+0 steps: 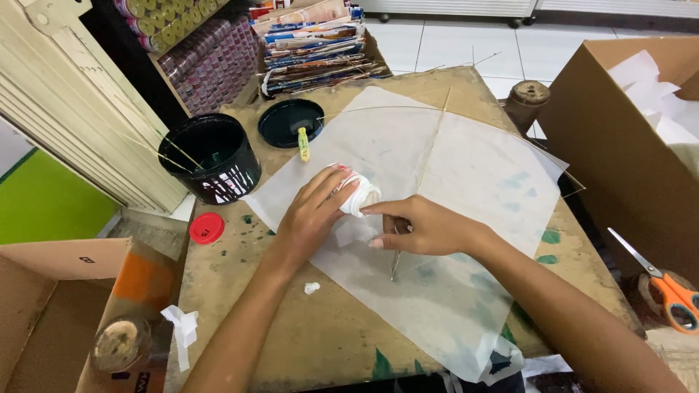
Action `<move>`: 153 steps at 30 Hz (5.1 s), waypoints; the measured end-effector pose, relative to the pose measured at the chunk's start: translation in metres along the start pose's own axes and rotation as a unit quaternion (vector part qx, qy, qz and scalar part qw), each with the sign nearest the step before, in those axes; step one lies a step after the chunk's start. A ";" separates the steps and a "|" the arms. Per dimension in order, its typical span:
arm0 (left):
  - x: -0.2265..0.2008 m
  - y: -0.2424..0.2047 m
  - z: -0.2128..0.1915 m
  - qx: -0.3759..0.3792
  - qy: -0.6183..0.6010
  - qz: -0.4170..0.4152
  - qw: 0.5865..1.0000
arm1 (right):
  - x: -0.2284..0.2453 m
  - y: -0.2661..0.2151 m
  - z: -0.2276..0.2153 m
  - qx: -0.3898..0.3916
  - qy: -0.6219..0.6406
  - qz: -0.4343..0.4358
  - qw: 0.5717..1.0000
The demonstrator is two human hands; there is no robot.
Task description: Applying glue to a bamboo kite frame and attaching white paper to it.
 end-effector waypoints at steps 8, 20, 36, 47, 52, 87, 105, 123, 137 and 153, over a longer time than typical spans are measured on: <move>-0.004 0.002 -0.001 0.005 0.005 -0.006 1.000 | 0.000 -0.001 0.002 -0.001 0.009 0.010 1.000; 0.000 0.004 -0.003 -0.015 -0.026 -0.021 0.999 | 0.009 -0.004 -0.004 -0.053 -0.035 -0.045 0.997; 0.002 0.000 0.002 -0.006 -0.018 -0.026 0.999 | 0.006 -0.003 0.001 -0.049 -0.008 -0.038 0.998; -0.001 0.003 0.001 0.001 -0.021 -0.044 0.999 | 0.012 -0.005 0.000 -0.044 0.049 -0.039 0.997; 0.000 0.006 -0.004 -0.012 -0.055 -0.060 0.997 | 0.012 -0.006 -0.006 -0.059 0.084 -0.033 0.994; 0.064 -0.024 -0.003 0.047 -0.154 -0.501 0.850 | -0.020 -0.002 -0.044 -0.185 0.162 -0.058 0.967; -0.014 0.046 -0.066 -0.236 -0.114 -0.062 0.963 | -0.014 -0.016 -0.098 -0.272 0.107 -0.083 0.953; 0.017 0.079 0.084 0.058 -0.181 -0.292 0.937 | -0.051 -0.043 -0.120 -0.245 -0.019 0.025 0.969; 0.011 0.037 0.097 0.154 -0.142 -0.316 0.925 | -0.049 -0.040 -0.087 -0.177 -0.247 0.046 0.952; -0.011 0.034 0.083 0.110 -0.193 -0.322 0.920 | -0.053 -0.046 -0.077 -0.161 -0.316 0.034 0.934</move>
Point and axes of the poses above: each hand's wrist, its own y-axis towards the middle knuckle, its own z-axis out of the palm, x = y × z, the point moved 8 cm from there along y, towards the middle knuckle, and after that the axes turned 3 degrees about -x, right-handed, at the moved point
